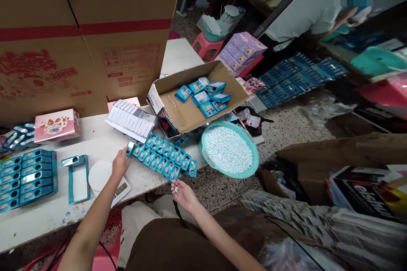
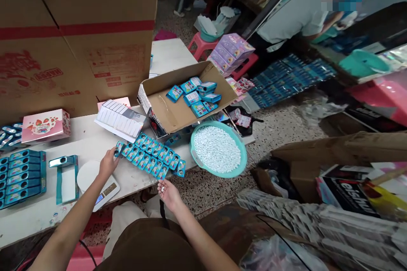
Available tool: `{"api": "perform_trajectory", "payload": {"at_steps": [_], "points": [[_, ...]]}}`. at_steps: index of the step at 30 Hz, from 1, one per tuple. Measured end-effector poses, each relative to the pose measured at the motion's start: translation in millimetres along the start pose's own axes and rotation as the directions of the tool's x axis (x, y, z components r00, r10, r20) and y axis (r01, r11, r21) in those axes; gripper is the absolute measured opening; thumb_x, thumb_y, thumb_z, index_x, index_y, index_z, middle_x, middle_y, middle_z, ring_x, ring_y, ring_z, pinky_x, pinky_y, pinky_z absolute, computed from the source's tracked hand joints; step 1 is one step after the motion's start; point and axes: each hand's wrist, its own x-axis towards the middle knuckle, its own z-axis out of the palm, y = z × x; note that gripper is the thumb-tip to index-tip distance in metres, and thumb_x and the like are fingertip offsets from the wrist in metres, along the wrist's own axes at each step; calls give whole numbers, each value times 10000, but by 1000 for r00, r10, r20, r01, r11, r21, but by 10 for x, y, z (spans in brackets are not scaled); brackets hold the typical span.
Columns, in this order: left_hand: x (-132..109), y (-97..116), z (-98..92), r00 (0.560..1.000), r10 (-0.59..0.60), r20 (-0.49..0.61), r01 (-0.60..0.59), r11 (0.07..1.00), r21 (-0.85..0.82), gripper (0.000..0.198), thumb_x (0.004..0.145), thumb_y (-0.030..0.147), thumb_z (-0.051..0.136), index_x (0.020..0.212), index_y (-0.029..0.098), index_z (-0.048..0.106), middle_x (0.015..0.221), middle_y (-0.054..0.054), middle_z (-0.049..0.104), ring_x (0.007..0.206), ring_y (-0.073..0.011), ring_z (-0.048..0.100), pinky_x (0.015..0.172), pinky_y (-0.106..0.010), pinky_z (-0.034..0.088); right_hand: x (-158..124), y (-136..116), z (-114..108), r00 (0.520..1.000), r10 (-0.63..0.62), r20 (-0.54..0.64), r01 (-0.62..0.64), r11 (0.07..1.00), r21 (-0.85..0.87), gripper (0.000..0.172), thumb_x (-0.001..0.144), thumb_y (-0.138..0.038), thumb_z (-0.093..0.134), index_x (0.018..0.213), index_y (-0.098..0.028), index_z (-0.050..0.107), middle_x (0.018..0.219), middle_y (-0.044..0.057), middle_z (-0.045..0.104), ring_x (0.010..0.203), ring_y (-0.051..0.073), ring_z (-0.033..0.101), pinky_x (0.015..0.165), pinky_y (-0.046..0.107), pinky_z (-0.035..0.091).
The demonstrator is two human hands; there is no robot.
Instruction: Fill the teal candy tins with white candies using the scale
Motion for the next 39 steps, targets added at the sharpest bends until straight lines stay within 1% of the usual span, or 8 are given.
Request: {"api": "perform_trajectory", "payload": {"at_steps": [4,7,11,15,21,26,31,39], "points": [[-321,-49,-23,998,-70,-7,70,997,30,496,796,287,511,1265,200,374,1084,-113,567,934,-237,588,714,-324,473,27,-72,-19,999,8,39,-7,1000,-25,206,870,-178,480,710,-131,601,571,29,608,466,77,561,454,158,456],[-375,-103,-174,995,87,46,-92,989,114,576,746,253,567,1290,232,380,1145,-112,550,1049,-262,540,803,-361,460,39,-117,-93,998,13,56,-11,1000,-29,184,860,-180,497,718,-137,607,584,28,614,478,80,571,463,162,464],[-174,-92,-360,924,367,104,-382,899,214,634,727,38,460,1298,309,413,1344,-82,451,1293,-246,362,1029,-421,303,39,-180,-234,998,-8,60,9,1000,-20,153,843,-155,516,719,-155,606,592,17,622,481,76,572,467,165,474],[64,-18,-348,869,442,221,-479,864,153,506,743,12,418,1161,275,527,1156,-78,588,1235,-210,439,1024,-382,305,13,-214,-299,998,-17,61,18,1000,-15,153,840,-145,514,717,-162,603,590,11,621,500,78,583,484,169,486],[-207,-125,-394,929,306,210,-340,927,156,396,744,92,506,1113,233,526,993,-79,606,989,-223,554,920,-358,393,-36,-180,-242,999,21,41,-19,999,-30,210,870,-146,452,716,-159,594,574,10,611,477,82,565,460,176,479],[-908,-299,-528,989,86,-116,-81,996,45,347,816,229,485,1163,225,484,1079,-84,553,1009,-222,535,883,-346,428,-50,-174,-182,997,52,59,-50,998,-43,232,888,-149,431,720,-154,592,563,11,603,481,82,572,465,167,481],[-1383,-487,-593,935,-154,-318,142,988,-62,341,844,333,467,1166,223,475,1062,-80,533,1021,-219,537,863,-326,448,-48,-207,-138,994,62,87,-56,996,-65,239,887,-133,429,711,-161,590,548,4,596,469,85,567,443,164,479],[-1423,-840,-437,891,-290,-350,274,957,-97,361,811,355,521,1135,197,507,1037,-87,534,951,-233,560,780,-333,476,-93,-253,-106,997,27,77,-19,994,-107,233,888,-150,439,707,-152,585,557,7,604,478,87,568,450,167,488]]}}
